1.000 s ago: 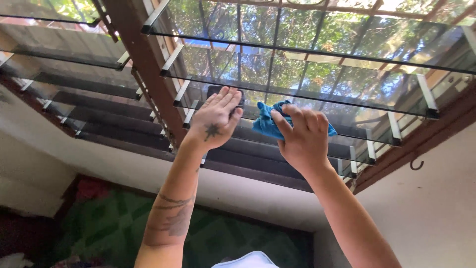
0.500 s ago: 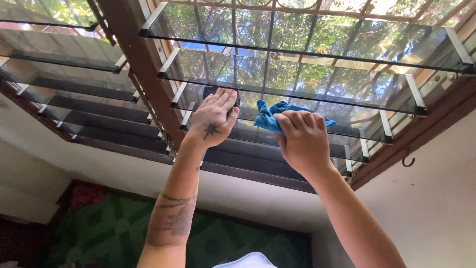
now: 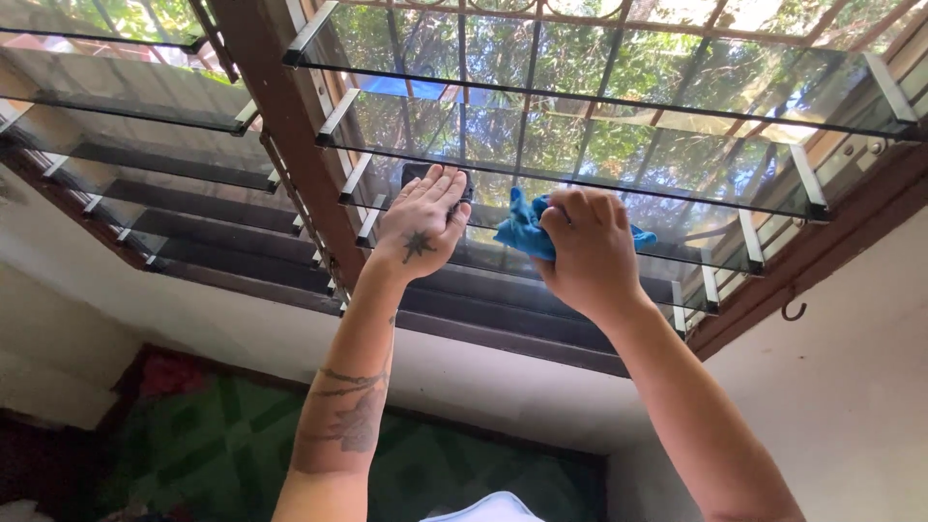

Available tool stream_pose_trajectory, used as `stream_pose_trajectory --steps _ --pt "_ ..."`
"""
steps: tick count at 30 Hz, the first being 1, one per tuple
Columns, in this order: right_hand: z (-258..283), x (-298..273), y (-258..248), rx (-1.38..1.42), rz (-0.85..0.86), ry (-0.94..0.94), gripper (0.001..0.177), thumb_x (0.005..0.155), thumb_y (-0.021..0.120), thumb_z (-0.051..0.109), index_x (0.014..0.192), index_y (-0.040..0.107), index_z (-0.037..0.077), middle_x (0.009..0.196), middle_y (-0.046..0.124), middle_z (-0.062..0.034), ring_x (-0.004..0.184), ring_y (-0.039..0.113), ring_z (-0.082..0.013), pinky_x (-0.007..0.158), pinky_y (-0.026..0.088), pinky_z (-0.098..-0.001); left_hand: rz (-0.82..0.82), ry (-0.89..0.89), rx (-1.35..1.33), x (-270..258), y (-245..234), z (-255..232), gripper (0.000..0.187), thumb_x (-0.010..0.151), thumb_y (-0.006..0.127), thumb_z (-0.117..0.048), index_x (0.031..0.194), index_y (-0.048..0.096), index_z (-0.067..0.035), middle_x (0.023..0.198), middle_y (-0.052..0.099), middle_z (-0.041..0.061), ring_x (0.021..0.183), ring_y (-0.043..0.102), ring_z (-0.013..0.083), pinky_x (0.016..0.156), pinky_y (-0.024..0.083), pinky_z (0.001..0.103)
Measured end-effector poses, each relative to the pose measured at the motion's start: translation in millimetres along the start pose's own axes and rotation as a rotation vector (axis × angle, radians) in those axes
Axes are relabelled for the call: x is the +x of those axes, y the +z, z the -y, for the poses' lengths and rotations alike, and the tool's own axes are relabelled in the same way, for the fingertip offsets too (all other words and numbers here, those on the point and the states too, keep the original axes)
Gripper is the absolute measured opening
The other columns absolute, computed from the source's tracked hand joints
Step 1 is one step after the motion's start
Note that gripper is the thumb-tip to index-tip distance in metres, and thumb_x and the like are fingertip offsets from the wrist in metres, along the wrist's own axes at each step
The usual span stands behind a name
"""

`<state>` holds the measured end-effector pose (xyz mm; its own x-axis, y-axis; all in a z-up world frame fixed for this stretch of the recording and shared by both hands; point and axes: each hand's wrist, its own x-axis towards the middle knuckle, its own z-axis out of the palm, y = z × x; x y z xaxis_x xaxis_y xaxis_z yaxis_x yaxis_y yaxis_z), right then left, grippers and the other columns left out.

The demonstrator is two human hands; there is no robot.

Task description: Cleaning glass louver window panes using two cleaning cloths at a natural pace.

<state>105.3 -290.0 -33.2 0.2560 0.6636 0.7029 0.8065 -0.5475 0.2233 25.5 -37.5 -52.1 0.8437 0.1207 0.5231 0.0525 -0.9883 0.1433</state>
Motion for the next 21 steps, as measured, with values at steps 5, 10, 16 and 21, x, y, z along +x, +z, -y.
stream_pose_trajectory --steps 5,10,16,21 --pt "7 4 -22 0.06 0.041 -0.006 0.062 0.085 0.073 0.041 0.139 0.052 0.02 0.141 0.054 -0.0132 0.123 0.06 -0.0451 0.096 0.053 -0.0556 0.018 0.014 -0.005 1 -1 1 0.057 0.108 0.035 -0.047 0.151 0.052 -0.015 0.157 0.047 0.009 0.148 0.038 0.0263 0.123 0.023 0.04" --pt "1 -4 -21 -0.02 0.05 -0.039 0.069 0.078 0.075 0.035 0.145 0.06 0.026 0.151 0.055 -0.01 0.125 0.061 -0.0446 0.093 0.056 -0.0523 0.018 0.025 -0.001 -1 2 4 0.057 0.107 0.036 -0.047 0.152 0.05 -0.015 0.158 0.046 0.01 0.149 0.037 0.0279 0.123 0.023 0.041" --pt "-9 -18 -12 -0.028 -0.031 -0.044 0.059 0.083 0.071 0.026 0.141 0.065 0.02 0.145 0.062 -0.0102 0.131 0.06 -0.0337 0.095 0.054 -0.0426 -0.052 0.041 -0.033 -5 -2 -2 0.057 0.107 0.04 -0.046 0.153 0.049 -0.014 0.155 0.048 0.016 0.145 0.042 0.0337 0.121 0.025 0.045" --pt "-14 -29 -21 -0.106 -0.056 0.024 0.052 0.085 0.069 0.022 0.137 0.068 0.021 0.142 0.064 -0.0108 0.122 0.065 -0.0359 0.092 0.056 -0.0458 -0.291 0.032 0.06 -9 7 -5 0.054 0.103 0.053 -0.044 0.142 0.062 -0.008 0.144 0.059 0.02 0.138 0.052 0.0353 0.115 0.035 0.047"
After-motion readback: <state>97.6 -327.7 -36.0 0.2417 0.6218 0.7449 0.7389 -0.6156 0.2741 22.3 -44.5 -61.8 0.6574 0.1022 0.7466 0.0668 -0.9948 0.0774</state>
